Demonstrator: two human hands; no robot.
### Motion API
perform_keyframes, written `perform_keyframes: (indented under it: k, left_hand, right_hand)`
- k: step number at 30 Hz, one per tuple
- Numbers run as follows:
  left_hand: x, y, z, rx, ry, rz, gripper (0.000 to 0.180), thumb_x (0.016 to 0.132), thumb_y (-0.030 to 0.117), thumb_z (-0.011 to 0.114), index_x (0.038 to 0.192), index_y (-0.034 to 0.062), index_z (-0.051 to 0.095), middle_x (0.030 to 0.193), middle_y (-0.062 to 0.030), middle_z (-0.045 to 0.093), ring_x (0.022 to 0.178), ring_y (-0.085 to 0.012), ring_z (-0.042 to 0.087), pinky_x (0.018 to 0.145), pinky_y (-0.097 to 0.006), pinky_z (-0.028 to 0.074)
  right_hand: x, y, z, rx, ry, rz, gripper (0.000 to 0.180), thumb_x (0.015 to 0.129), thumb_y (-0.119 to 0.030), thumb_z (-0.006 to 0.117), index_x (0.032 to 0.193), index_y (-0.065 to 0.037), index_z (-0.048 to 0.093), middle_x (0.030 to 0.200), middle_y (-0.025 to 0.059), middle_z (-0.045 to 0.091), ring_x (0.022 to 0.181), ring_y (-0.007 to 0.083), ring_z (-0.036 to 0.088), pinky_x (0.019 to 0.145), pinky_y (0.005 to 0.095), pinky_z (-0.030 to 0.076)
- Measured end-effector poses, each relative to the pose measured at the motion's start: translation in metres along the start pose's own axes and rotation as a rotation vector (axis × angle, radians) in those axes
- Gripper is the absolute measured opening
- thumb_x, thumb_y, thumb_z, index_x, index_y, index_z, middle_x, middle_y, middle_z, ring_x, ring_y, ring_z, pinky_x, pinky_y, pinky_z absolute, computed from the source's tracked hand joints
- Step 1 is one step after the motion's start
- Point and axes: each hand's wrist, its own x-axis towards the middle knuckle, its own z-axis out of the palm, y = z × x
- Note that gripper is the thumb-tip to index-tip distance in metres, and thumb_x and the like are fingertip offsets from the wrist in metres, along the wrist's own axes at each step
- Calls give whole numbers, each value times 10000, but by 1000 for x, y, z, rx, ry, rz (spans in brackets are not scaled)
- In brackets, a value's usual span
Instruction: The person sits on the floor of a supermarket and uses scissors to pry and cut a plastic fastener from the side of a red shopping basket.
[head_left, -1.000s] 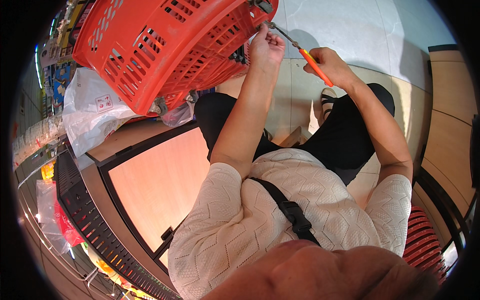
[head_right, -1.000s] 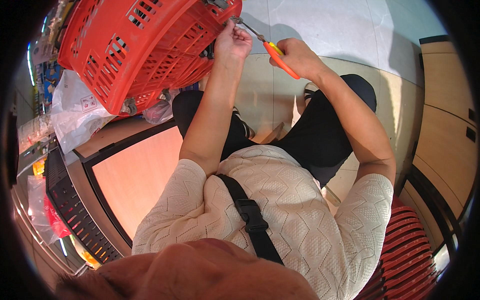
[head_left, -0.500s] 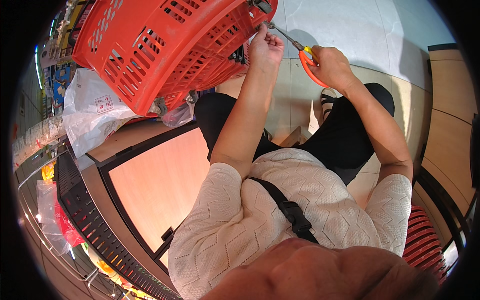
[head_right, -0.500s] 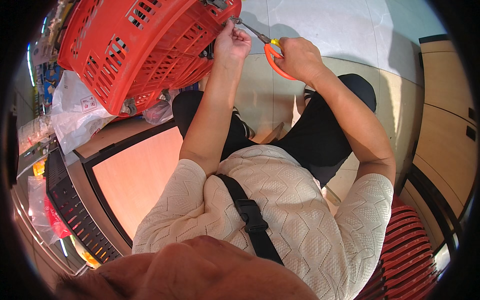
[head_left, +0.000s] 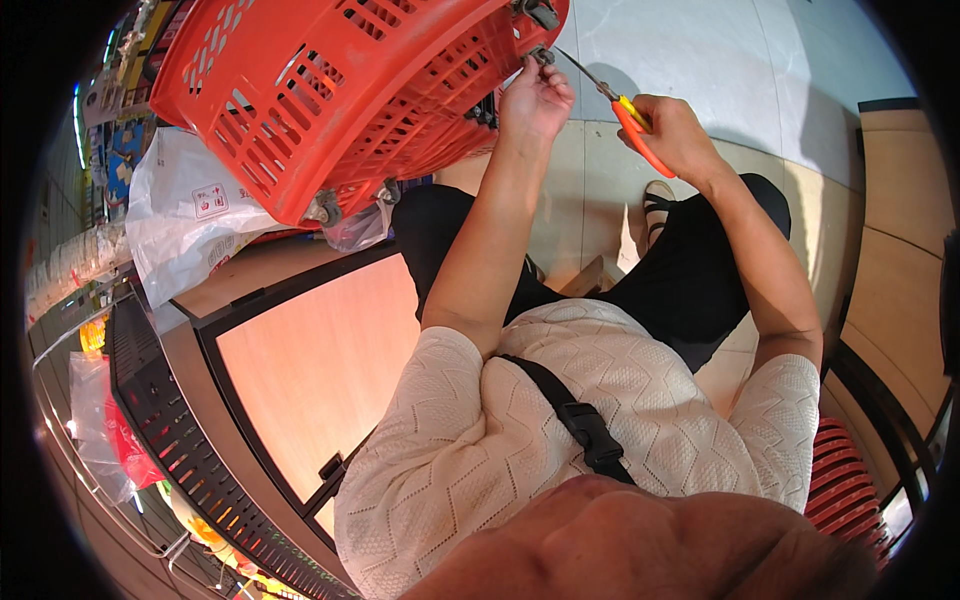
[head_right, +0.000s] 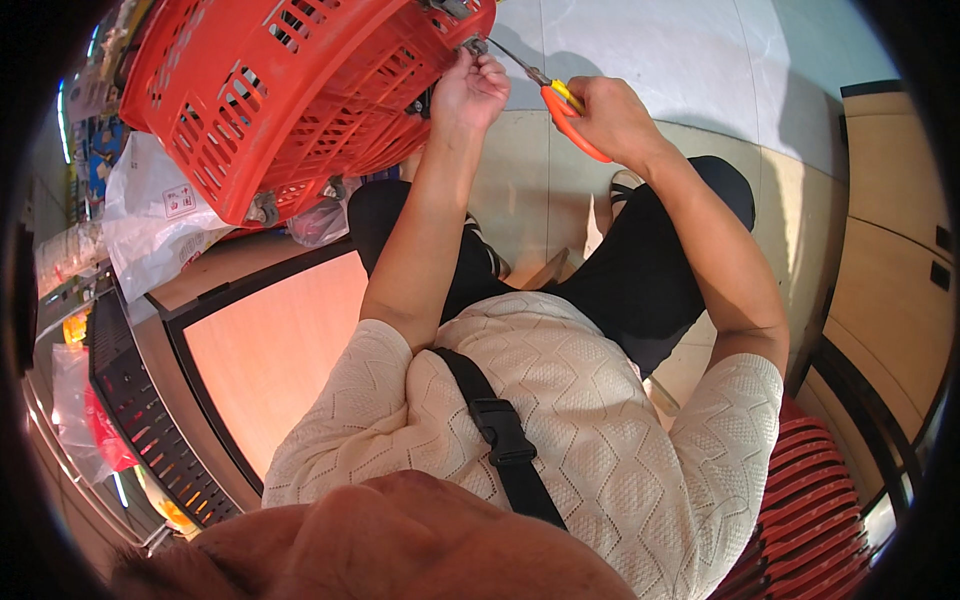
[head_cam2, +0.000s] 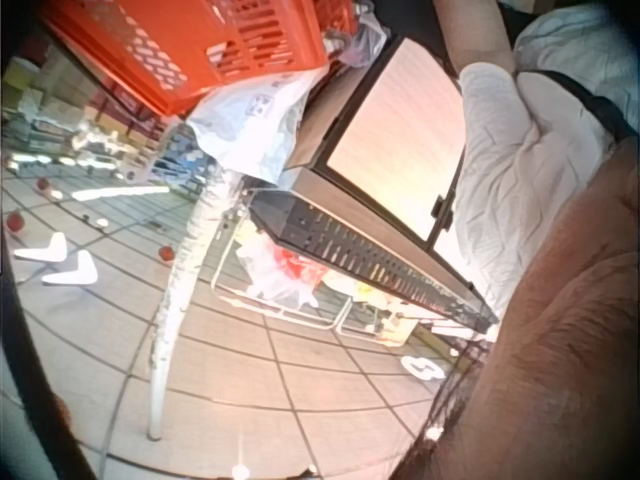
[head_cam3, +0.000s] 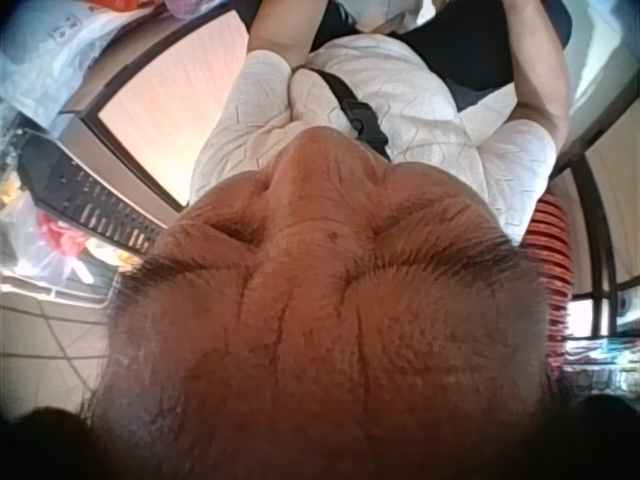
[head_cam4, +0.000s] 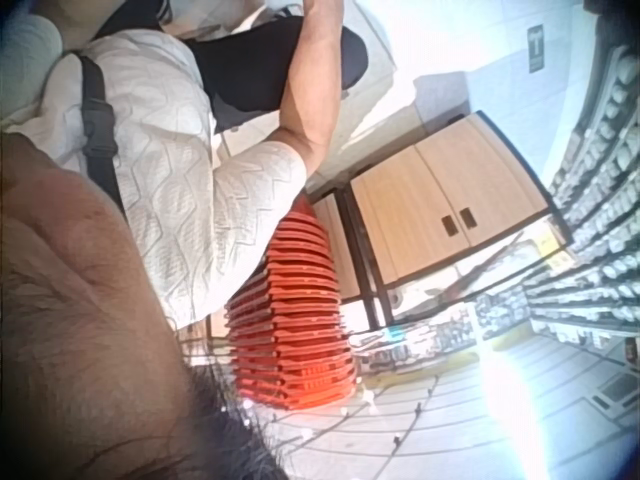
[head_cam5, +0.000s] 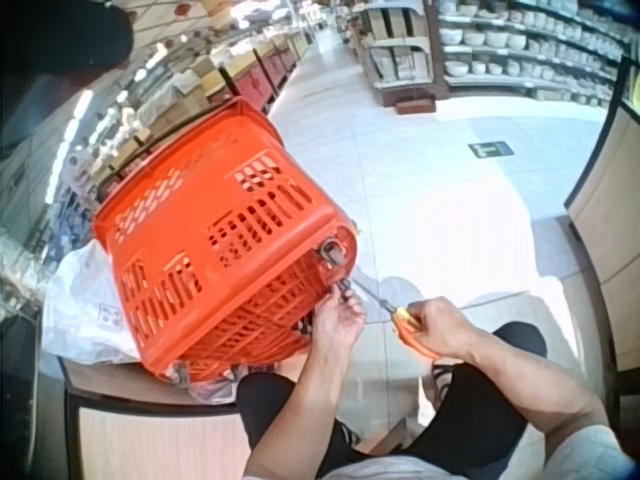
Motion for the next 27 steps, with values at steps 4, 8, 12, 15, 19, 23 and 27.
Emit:
perform_keyframes:
  k: [4, 8, 12, 15, 19, 23, 27]
  left_hand:
    - [0, 1, 0, -41, -21, -29, 294, 990, 313, 442, 858, 60, 509, 729, -18, 486, 665, -147, 480, 578, -265, 425]
    - [0, 2, -2, -38, -23, -25, 253, 984, 288, 462, 877, 70, 534, 749, -16, 515, 657, -138, 494, 574, -265, 424]
    - [-1, 3, -3, -34, -4, -14, 217, 983, 259, 468, 890, 78, 542, 755, -10, 523, 640, -126, 493, 572, -266, 424]
    - [-5, 2, 3, -17, 9, -6, 171, 975, 264, 494, 902, 112, 514, 754, 2, 495, 640, -125, 468, 564, -253, 409]
    - [-5, 3, 4, -59, 5, -38, 159, 983, 243, 482, 909, 107, 516, 755, 4, 493, 639, -122, 460, 557, -252, 406]
    - [-2, 5, 1, -64, 44, -50, 166, 986, 219, 473, 895, 88, 516, 754, -1, 490, 633, -123, 450, 548, -251, 403]
    - [-1, 8, -3, -74, 26, -80, 165, 983, 197, 477, 883, 72, 517, 750, -10, 487, 629, -129, 448, 547, -248, 402]
  right_hand:
    - [-1, 1, 0, 152, -80, 5, 291, 810, -252, 650, 706, 10, 578, 546, 82, 502, 499, 165, 447, 524, 316, 396]
    - [-2, 1, -2, 256, -201, -8, 212, 787, -178, 669, 716, -5, 569, 574, 20, 501, 504, 100, 425, 484, 283, 369]
    - [-6, -14, -7, 430, -279, 90, 161, 765, -130, 664, 731, -27, 545, 569, -25, 448, 461, 52, 369, 394, 226, 321]
    - [-5, -17, -10, 447, -279, 141, 145, 763, -141, 652, 752, -28, 561, 569, -27, 460, 446, 52, 377, 373, 218, 320]
    - [4, -12, -18, 277, -257, 94, 147, 757, -144, 652, 770, -21, 572, 567, -22, 457, 476, 66, 408, 412, 249, 363]
    - [12, -19, -29, -238, -79, -19, 167, 745, -166, 658, 804, -26, 590, 601, 62, 536, 552, 199, 514, 531, 330, 439]
    - [16, -38, -56, -605, -4, -136, 179, 697, -143, 647, 846, -47, 633, 713, 127, 627, 701, 312, 608, 621, 400, 485]
